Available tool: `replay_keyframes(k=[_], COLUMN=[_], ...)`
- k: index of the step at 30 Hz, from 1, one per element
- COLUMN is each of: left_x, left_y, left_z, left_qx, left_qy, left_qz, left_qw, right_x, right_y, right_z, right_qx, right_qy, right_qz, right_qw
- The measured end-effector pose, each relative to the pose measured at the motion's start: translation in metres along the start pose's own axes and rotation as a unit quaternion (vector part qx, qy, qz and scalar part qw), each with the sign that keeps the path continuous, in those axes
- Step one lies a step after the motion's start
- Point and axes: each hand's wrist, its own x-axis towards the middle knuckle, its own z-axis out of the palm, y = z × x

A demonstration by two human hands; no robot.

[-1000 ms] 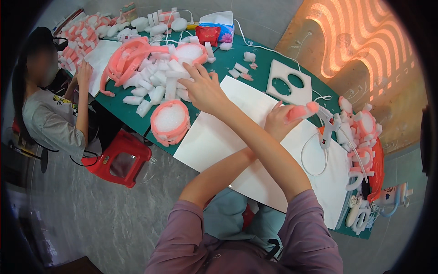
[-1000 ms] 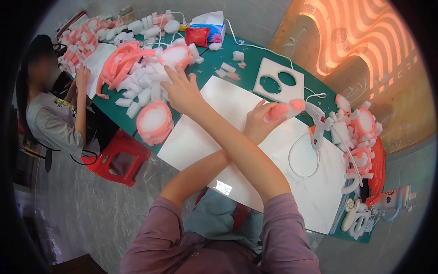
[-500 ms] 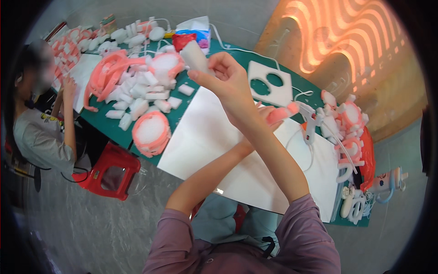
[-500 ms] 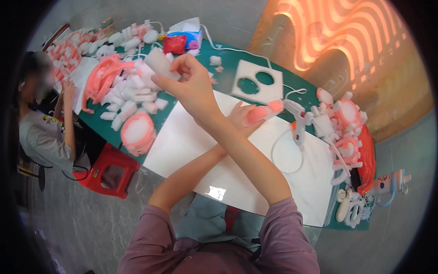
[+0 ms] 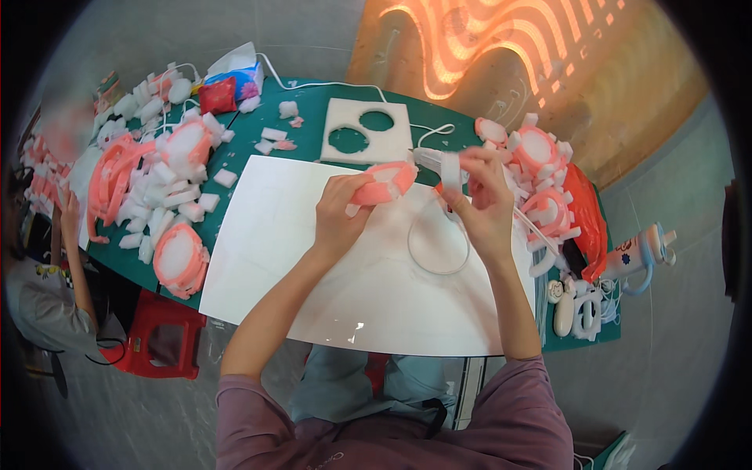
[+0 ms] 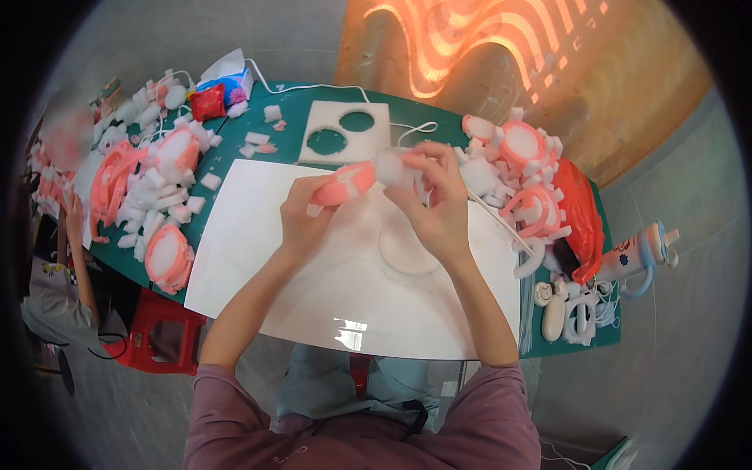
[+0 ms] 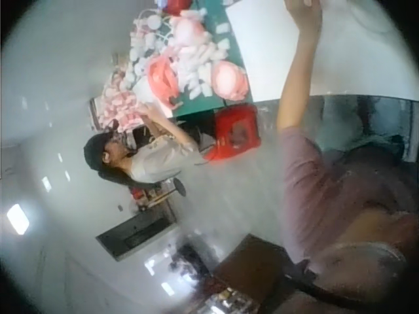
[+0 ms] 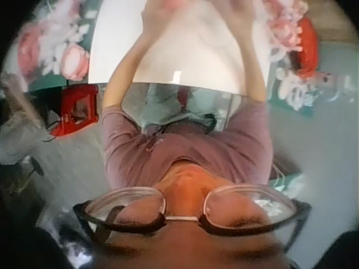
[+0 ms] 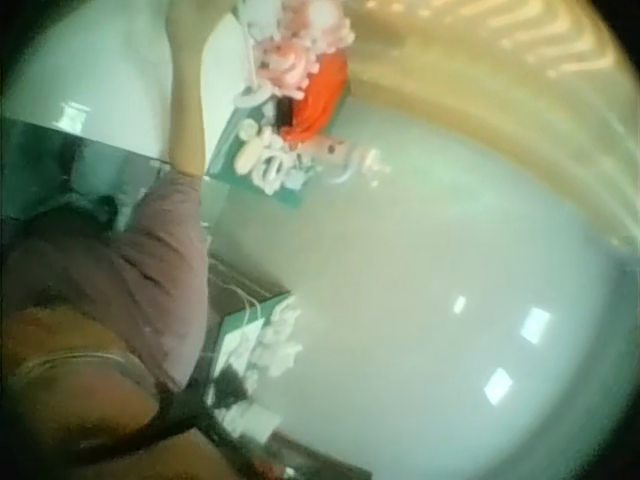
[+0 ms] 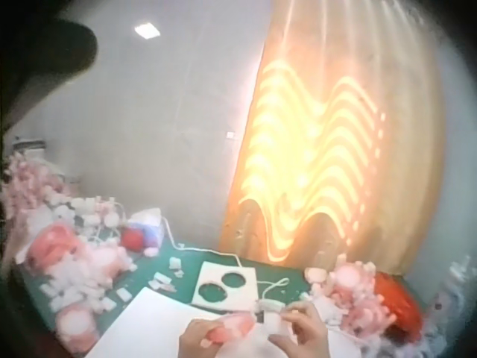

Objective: Gluing pink and white foam pieces together using a hot glue gun to assemble products.

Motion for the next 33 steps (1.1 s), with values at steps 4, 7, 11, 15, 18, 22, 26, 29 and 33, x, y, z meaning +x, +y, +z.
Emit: replay_keyframes(k=[4,7,11,15,18,22,26,29,33], left_x=[-0.005,-0.003,-0.007,-0.01,-0.011,-0.013,-0.016,-0.019,-0.022], left_y=[0.002,0.009,0.016,0.022,0.027,0.033,0.033,0.033,0.033], left_z=[-0.001,-0.001,0.001,-0.001,0.0,0.005,0.007,0.009,0.011], left_qx=[0.004,0.04,0.031,0.01,0.006,-0.037,-0.074,-0.094,-0.105], left_qy=[-0.075,-0.118,-0.147,-0.161,-0.176,-0.177,-0.189,-0.196,-0.194], left_qz=[0.047,0.122,0.133,0.127,0.128,0.114,0.055,0.01,-0.009], left_qw=[0.996,0.985,0.98,0.979,0.976,0.977,0.978,0.976,0.975], right_x=[-0.047,-0.068,-0.085,-0.096,-0.094,-0.092,-0.093,-0.095,-0.098], right_y=[0.021,0.03,0.047,0.045,0.037,0.038,0.041,0.042,0.042], right_z=[-0.013,-0.011,-0.006,-0.004,-0.011,-0.011,-0.008,-0.007,-0.005], right_qx=[0.002,-0.088,-0.162,-0.148,-0.16,-0.142,-0.129,-0.11,-0.095], right_qy=[-0.032,-0.002,0.02,0.012,-0.03,-0.033,-0.039,-0.037,-0.049], right_qz=[0.026,-0.088,-0.206,-0.209,-0.22,-0.227,-0.233,-0.217,-0.207], right_qw=[0.999,0.992,0.965,0.967,0.962,0.963,0.963,0.969,0.972])
